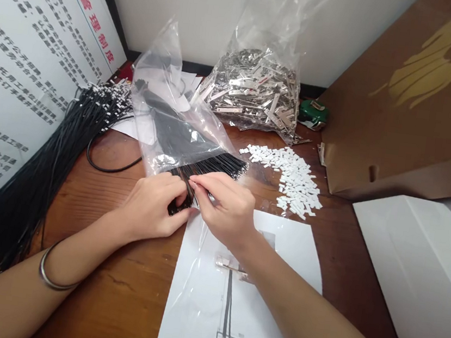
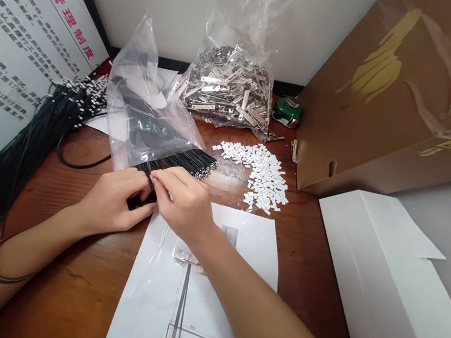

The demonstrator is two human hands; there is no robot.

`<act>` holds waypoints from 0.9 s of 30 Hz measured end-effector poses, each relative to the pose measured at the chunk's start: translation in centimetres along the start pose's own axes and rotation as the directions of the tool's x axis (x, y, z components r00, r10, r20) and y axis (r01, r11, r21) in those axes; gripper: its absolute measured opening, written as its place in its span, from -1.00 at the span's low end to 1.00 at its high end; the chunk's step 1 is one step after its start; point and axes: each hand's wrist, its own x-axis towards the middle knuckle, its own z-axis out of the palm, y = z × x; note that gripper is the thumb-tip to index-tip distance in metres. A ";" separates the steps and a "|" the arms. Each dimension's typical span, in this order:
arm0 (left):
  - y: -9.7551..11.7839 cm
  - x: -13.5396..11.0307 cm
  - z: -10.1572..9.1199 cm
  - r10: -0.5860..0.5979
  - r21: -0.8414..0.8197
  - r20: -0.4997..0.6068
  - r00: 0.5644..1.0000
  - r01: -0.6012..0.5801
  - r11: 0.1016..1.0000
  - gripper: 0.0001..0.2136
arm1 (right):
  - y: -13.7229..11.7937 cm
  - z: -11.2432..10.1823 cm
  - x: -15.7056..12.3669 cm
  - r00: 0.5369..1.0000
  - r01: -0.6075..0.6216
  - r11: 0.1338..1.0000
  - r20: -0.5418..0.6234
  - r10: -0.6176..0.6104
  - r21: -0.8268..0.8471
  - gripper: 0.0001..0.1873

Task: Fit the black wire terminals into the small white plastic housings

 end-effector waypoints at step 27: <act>-0.3 -0.4 0.4 -0.182 -0.128 -0.215 0.959 0.157 0.979 -0.73 | -1.6 -1.3 0.1 0.973 0.226 0.974 -0.057 -0.226 0.005 -0.77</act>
